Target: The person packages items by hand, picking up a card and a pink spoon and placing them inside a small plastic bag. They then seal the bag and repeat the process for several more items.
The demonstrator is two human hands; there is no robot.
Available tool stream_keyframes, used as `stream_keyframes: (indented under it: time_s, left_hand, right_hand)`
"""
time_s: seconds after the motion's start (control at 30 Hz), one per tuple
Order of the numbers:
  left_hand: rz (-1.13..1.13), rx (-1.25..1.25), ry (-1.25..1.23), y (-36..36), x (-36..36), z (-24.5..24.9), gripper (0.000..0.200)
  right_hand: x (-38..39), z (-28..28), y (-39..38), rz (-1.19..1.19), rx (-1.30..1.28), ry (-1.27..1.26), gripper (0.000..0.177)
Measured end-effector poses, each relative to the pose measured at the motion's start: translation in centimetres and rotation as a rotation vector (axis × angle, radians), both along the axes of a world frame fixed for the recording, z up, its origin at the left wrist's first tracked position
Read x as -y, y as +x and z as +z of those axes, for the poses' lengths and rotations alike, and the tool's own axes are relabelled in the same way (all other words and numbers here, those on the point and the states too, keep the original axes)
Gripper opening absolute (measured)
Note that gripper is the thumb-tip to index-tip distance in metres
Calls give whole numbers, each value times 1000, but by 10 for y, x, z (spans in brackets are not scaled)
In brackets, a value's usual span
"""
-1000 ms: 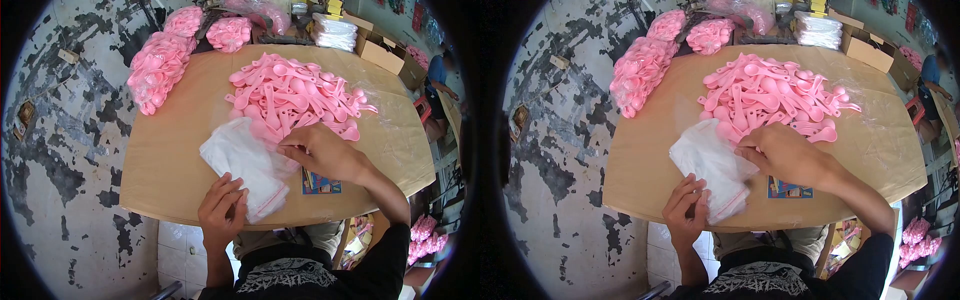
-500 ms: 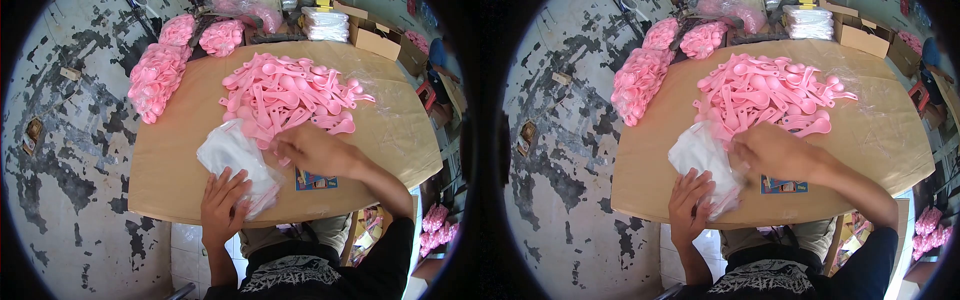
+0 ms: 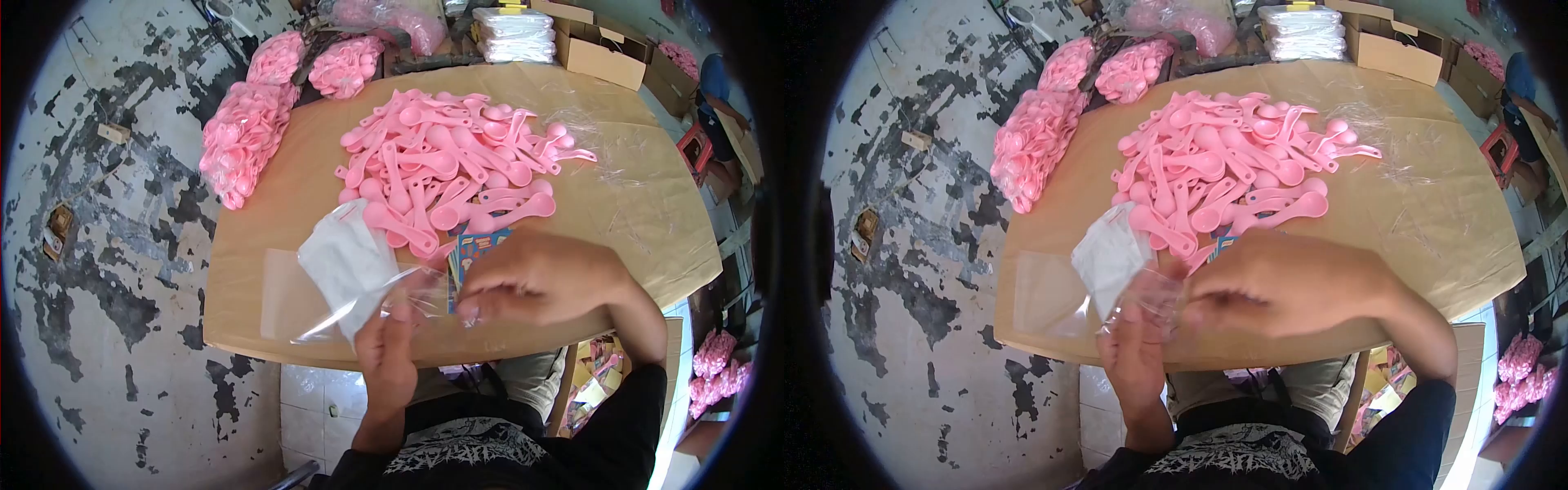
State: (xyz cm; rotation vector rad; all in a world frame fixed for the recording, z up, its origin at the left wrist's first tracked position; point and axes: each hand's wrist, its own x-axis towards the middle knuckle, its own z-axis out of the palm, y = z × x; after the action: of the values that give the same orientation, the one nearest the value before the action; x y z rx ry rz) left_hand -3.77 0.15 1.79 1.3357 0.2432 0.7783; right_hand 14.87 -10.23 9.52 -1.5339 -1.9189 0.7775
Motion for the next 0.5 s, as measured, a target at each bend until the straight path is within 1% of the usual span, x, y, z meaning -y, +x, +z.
stream_keyframes:
  time_s: [0.03,0.07,0.1,0.17,0.2,0.3,0.4,0.5]
  left_hand:
    - [37,83,-79,8,0,-2,48]
    - [34,173,-117,11,1,-2,46]
    - [19,212,-165,14,1,-3,42]
    - [-2,284,-254,18,1,-5,35]
    - [55,222,-228,24,3,1,30]
    - [93,249,-149,29,2,-6,27]
    - [96,342,-147,31,0,-11,26]
    - [165,262,-199,34,0,0,27]
  right_hand:
    - [6,-7,12,-100,113,102,20]
    - [9,-20,24,-196,226,203,22]
    - [11,-31,34,-290,337,301,24]
    - [15,-47,40,-396,430,155,28]
    - [14,-51,39,-451,469,85,30]
    - [11,-42,36,-476,234,-20,28]
    - [12,-46,38,-555,299,15,25]
    - [9,-59,46,-501,392,323,22]
